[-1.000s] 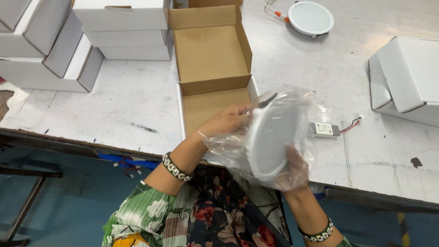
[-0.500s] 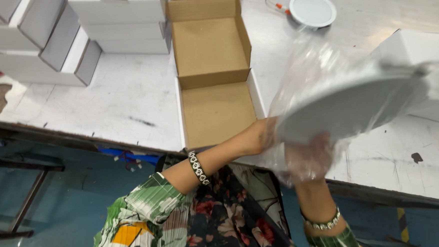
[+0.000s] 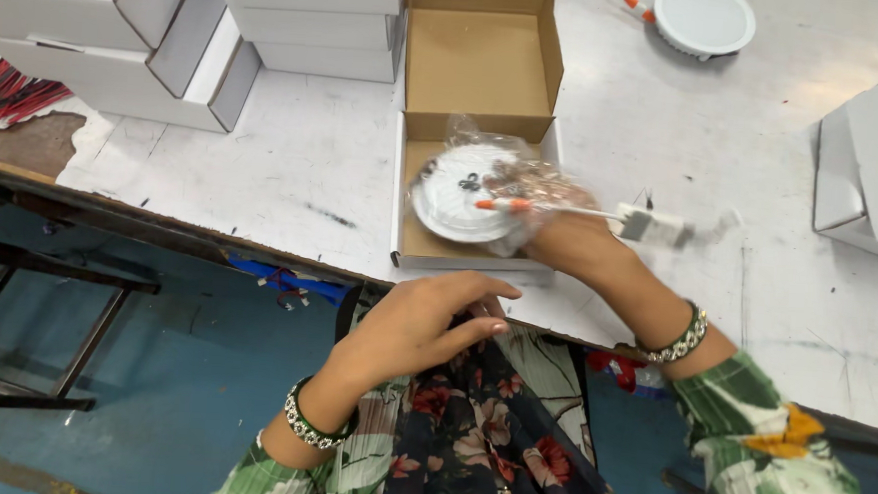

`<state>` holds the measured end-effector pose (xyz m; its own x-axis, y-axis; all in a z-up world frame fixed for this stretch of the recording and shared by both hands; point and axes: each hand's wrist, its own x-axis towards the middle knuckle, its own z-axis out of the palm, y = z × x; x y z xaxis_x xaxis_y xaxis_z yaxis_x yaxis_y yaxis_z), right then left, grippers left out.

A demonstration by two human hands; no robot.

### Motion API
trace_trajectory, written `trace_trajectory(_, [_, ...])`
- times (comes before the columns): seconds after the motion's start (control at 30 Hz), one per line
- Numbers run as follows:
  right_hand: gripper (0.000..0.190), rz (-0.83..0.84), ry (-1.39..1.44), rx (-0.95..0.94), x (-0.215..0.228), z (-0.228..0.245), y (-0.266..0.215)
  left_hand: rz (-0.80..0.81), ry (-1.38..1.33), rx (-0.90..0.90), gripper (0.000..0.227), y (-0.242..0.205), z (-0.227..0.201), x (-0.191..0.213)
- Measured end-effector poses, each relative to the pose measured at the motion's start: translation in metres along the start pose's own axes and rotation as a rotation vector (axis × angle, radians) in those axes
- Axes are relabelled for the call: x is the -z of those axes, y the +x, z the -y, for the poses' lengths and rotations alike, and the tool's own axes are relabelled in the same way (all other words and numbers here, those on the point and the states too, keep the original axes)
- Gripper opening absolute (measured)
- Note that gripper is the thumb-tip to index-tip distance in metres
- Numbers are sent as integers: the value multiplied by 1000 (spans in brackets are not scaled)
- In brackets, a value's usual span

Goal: The person places bubble wrap, a round white LED light fixture, and a small power adapter into white cardboard boxes on a workbench. The person closes each box and moves it aside, repeating the process for multiple units.

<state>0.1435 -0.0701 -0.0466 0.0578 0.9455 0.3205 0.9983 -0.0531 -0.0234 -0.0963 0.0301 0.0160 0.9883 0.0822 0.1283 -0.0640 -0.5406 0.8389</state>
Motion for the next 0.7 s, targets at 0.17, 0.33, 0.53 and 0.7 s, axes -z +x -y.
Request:
trace_trajectory(0.17, [35, 806, 493, -208, 33, -4, 8, -265, 26, 4, 30, -3, 16, 7])
trace_trajectory(0.33, [44, 18, 1184, 16, 58, -30, -77, -389, 147, -49, 33, 1, 33, 15])
trace_trajectory(0.53, [45, -422, 1153, -1093, 23, -42, -130, -224, 272, -400, 63, 50, 38, -1])
trace_trajectory(0.7, [52, -97, 664, -1195, 41, -36, -115, 52, 600, -93, 84, 84, 46, -32])
